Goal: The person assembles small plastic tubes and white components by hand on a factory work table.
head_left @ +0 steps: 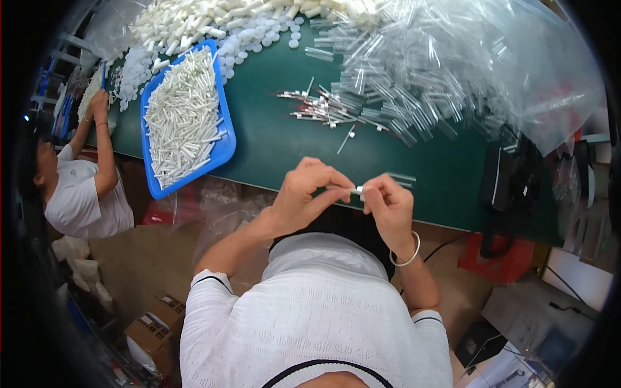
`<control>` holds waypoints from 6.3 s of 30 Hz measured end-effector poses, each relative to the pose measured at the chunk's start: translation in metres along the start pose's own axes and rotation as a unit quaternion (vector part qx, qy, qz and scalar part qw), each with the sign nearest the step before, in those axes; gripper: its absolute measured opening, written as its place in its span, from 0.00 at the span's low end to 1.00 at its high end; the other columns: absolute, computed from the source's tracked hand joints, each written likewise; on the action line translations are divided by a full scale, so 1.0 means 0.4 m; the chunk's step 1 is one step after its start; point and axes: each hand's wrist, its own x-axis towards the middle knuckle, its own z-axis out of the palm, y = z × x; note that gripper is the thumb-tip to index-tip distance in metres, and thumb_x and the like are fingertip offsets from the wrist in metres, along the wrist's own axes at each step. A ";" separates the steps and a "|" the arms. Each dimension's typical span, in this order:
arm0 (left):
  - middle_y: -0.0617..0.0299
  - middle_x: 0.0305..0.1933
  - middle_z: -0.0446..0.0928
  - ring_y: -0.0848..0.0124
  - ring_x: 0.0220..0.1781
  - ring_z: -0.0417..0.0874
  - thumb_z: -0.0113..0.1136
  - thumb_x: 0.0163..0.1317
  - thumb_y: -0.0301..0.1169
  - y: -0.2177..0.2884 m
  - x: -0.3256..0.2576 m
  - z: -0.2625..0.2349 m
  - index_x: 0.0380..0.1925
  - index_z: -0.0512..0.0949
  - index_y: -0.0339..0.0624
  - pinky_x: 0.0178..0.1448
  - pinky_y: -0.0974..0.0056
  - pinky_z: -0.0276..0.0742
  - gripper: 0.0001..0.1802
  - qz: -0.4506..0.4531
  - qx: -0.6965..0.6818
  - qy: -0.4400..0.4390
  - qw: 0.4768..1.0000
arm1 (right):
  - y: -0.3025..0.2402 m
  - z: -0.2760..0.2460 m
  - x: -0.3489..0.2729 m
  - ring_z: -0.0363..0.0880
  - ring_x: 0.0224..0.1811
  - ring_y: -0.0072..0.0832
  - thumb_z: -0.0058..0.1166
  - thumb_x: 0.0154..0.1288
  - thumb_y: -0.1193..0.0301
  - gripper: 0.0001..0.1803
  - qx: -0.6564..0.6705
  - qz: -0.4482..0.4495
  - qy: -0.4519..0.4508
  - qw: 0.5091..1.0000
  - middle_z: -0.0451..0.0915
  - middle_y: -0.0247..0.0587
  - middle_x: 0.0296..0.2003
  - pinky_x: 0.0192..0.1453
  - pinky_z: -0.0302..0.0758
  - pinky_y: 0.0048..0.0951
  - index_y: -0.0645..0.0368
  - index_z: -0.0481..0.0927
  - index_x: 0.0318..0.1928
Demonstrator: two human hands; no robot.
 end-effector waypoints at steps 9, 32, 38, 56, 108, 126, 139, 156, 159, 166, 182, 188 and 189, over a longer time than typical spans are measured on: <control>0.63 0.35 0.84 0.76 0.36 0.81 0.64 0.60 0.30 -0.057 0.216 -0.126 0.48 0.79 0.41 0.46 0.66 0.74 0.16 -0.051 -0.106 -0.129 0.985 | -0.003 -0.057 0.011 0.78 0.38 0.20 0.56 0.63 0.84 0.12 0.165 0.040 0.022 0.985 0.78 0.38 0.40 0.40 0.80 0.22 0.66 0.76 0.47; 0.63 0.30 0.82 0.79 0.33 0.80 0.61 0.65 0.38 -0.188 0.358 -0.311 0.37 0.76 0.38 0.38 0.73 0.74 0.13 -0.137 0.037 0.080 0.987 | -0.032 -0.062 0.018 0.79 0.38 0.22 0.52 0.68 0.78 0.12 0.164 0.027 0.022 0.986 0.75 0.45 0.53 0.39 0.80 0.22 0.67 0.77 0.50; 0.66 0.34 0.77 0.82 0.33 0.75 0.55 0.69 0.28 0.004 0.039 -0.022 0.49 0.75 0.36 0.34 0.75 0.71 0.11 -0.208 -0.211 -0.116 0.948 | -0.024 0.003 0.022 0.81 0.36 0.25 0.50 0.73 0.71 0.12 0.282 0.045 -0.016 0.958 0.75 0.51 0.55 0.39 0.82 0.24 0.65 0.74 0.52; 0.58 0.32 0.83 0.77 0.31 0.82 0.57 0.64 0.19 0.011 -0.038 0.062 0.46 0.77 0.34 0.36 0.72 0.79 0.11 -0.080 0.013 -0.105 0.991 | 0.012 -0.058 -0.073 0.84 0.46 0.30 0.54 0.70 0.75 0.13 0.200 0.097 0.008 0.975 0.79 0.51 0.51 0.49 0.82 0.26 0.68 0.73 0.51; 0.63 0.25 0.72 0.74 0.26 0.69 0.57 0.68 0.32 0.039 -0.012 0.066 0.44 0.79 0.38 0.32 0.67 0.67 0.10 -0.221 -0.173 -0.284 0.917 | -0.093 -0.142 -0.126 0.79 0.30 0.27 0.65 0.54 0.79 0.14 -0.203 -0.062 -0.052 0.976 0.79 0.40 0.34 0.35 0.77 0.26 0.63 0.79 0.42; 0.61 0.19 0.65 0.70 0.21 0.64 0.43 0.75 0.37 0.044 -0.126 0.120 0.30 0.71 0.35 0.29 0.63 0.63 0.18 -0.162 -0.158 -0.249 0.942 | -0.028 -0.092 -0.181 0.74 0.23 0.15 0.60 0.61 0.80 0.12 -0.076 0.025 -0.116 0.990 0.77 0.34 0.29 0.24 0.73 0.15 0.64 0.84 0.46; 0.67 0.34 0.76 0.78 0.38 0.73 0.52 0.72 0.36 0.012 -0.156 0.232 0.42 0.76 0.39 0.47 0.70 0.68 0.12 -0.310 -0.358 -0.210 0.856 | 0.111 -0.099 -0.317 0.71 0.31 0.14 0.55 0.67 0.77 0.12 0.024 0.057 0.198 0.978 0.75 0.32 0.37 0.34 0.73 0.18 0.62 0.77 0.50; 0.55 0.52 0.78 0.72 0.46 0.80 0.50 0.73 0.38 -0.011 -0.078 0.310 0.52 0.75 0.34 0.50 0.63 0.79 0.18 -0.460 -0.495 -0.173 0.717 | 0.090 -0.011 -0.265 0.57 0.22 0.14 0.34 0.79 0.55 0.16 0.444 0.246 0.168 0.845 0.65 0.27 0.28 0.25 0.58 0.19 0.53 0.68 0.42; 0.56 0.50 0.79 0.73 0.44 0.80 0.51 0.72 0.37 -0.001 -0.074 0.318 0.50 0.76 0.36 0.53 0.64 0.76 0.16 -0.450 -0.483 -0.175 0.731 | 0.084 -0.021 -0.257 0.53 0.20 0.13 0.34 0.78 0.53 0.17 0.463 0.270 0.169 0.827 0.63 0.25 0.25 0.22 0.54 0.18 0.52 0.67 0.39; 0.58 0.46 0.80 0.73 0.45 0.79 0.57 0.68 0.31 -0.012 -0.086 0.325 0.45 0.78 0.35 0.55 0.65 0.74 0.12 -0.440 -0.477 -0.115 0.752 | 0.062 -0.014 -0.251 0.53 0.18 0.13 0.31 0.78 0.51 0.20 0.396 0.290 0.149 0.858 0.61 0.26 0.23 0.20 0.53 0.19 0.52 0.65 0.36; 0.61 0.48 0.81 0.71 0.48 0.80 0.52 0.71 0.34 -0.018 -0.072 0.305 0.47 0.79 0.40 0.59 0.63 0.74 0.12 -0.452 -0.548 -0.138 0.690 | 0.077 -0.092 -0.241 0.49 0.15 0.12 0.32 0.79 0.55 0.19 0.458 0.311 0.067 0.830 0.60 0.24 0.19 0.16 0.49 0.16 0.56 0.69 0.41; 0.60 0.44 0.80 0.72 0.47 0.80 0.54 0.70 0.33 -0.006 -0.081 0.313 0.45 0.79 0.38 0.59 0.63 0.73 0.11 -0.463 -0.530 -0.111 0.702 | 0.086 -0.105 -0.235 0.50 0.14 0.12 0.34 0.78 0.53 0.21 0.517 0.344 0.031 0.783 0.59 0.24 0.17 0.16 0.48 0.17 0.57 0.68 0.36; 0.59 0.44 0.80 0.72 0.47 0.79 0.56 0.69 0.33 -0.006 -0.082 0.310 0.44 0.78 0.36 0.58 0.63 0.73 0.11 -0.464 -0.535 -0.100 0.699 | 0.090 -0.071 -0.236 0.50 0.14 0.13 0.34 0.78 0.53 0.21 0.465 0.298 0.069 0.831 0.58 0.24 0.17 0.16 0.49 0.17 0.57 0.67 0.36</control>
